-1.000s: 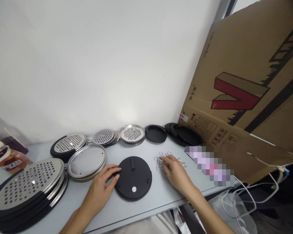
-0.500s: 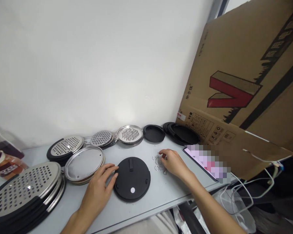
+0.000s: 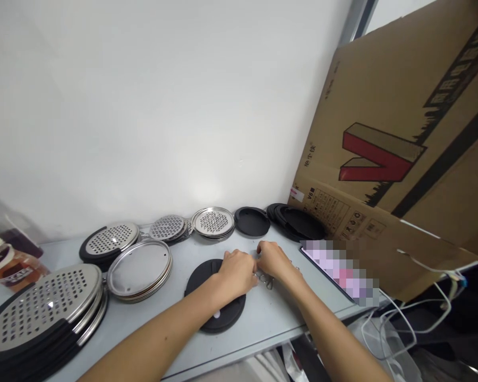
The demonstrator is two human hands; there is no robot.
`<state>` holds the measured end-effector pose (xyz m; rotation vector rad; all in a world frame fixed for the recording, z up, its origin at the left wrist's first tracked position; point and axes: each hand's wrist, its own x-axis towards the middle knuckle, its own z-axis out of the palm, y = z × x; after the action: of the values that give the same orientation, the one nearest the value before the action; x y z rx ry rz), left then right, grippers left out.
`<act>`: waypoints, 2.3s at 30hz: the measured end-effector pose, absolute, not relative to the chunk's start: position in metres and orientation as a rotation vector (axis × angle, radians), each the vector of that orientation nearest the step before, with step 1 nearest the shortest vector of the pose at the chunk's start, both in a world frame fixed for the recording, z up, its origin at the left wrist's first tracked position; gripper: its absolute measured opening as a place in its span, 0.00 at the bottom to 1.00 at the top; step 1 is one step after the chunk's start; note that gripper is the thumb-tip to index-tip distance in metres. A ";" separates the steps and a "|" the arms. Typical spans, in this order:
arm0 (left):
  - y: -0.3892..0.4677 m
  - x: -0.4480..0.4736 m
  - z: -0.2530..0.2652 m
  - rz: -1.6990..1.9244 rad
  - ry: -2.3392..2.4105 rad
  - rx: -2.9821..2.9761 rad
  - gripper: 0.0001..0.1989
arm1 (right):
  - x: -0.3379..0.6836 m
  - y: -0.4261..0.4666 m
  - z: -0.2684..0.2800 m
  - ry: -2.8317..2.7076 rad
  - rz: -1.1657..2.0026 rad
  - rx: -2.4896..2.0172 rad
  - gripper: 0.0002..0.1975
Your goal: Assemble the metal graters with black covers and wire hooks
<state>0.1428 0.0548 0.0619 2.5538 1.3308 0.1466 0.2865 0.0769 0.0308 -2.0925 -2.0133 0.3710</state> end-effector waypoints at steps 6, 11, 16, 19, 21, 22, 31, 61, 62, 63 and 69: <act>0.065 0.155 0.058 0.023 1.432 2.444 0.08 | 0.287 0.075 0.028 -2.021 0.370 -2.061 0.15; 0.070 0.154 0.062 -0.024 1.454 2.334 0.07 | 0.289 0.075 0.021 -2.018 0.392 -2.010 0.14; 0.073 0.157 0.063 0.027 1.462 2.292 0.08 | 0.293 0.072 0.021 -1.938 0.419 -1.904 0.10; 0.073 0.159 0.060 0.074 1.466 2.278 0.07 | 0.301 0.068 0.029 -1.821 0.443 -1.814 0.09; 0.074 0.159 0.058 0.098 1.456 2.255 0.07 | 0.309 0.065 0.034 -1.726 0.495 -1.744 0.09; 0.075 0.159 0.057 0.107 1.447 2.240 0.07 | 0.313 0.064 0.037 -1.680 0.539 -1.707 0.09; 0.072 0.149 0.052 0.378 1.293 2.095 0.04 | 0.325 0.056 0.039 -1.201 1.043 -1.292 0.17; 0.046 0.029 0.046 1.179 1.157 1.607 0.11 | 0.205 0.049 0.034 -1.397 1.369 -0.859 0.13; 0.045 0.030 0.046 1.183 1.150 1.602 0.10 | 0.204 0.047 0.035 -1.411 1.322 -0.859 0.13; 0.044 0.031 0.047 1.183 1.140 1.595 0.10 | 0.203 0.045 0.035 -1.419 1.285 -0.857 0.13; 0.043 0.033 0.047 1.172 1.112 1.561 0.09 | 0.204 0.039 0.031 -1.646 0.876 -0.895 0.09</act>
<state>0.0332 0.0430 0.0473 1.5613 1.1120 1.1721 0.2043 0.0387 0.0306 -0.8949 -1.6462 0.8760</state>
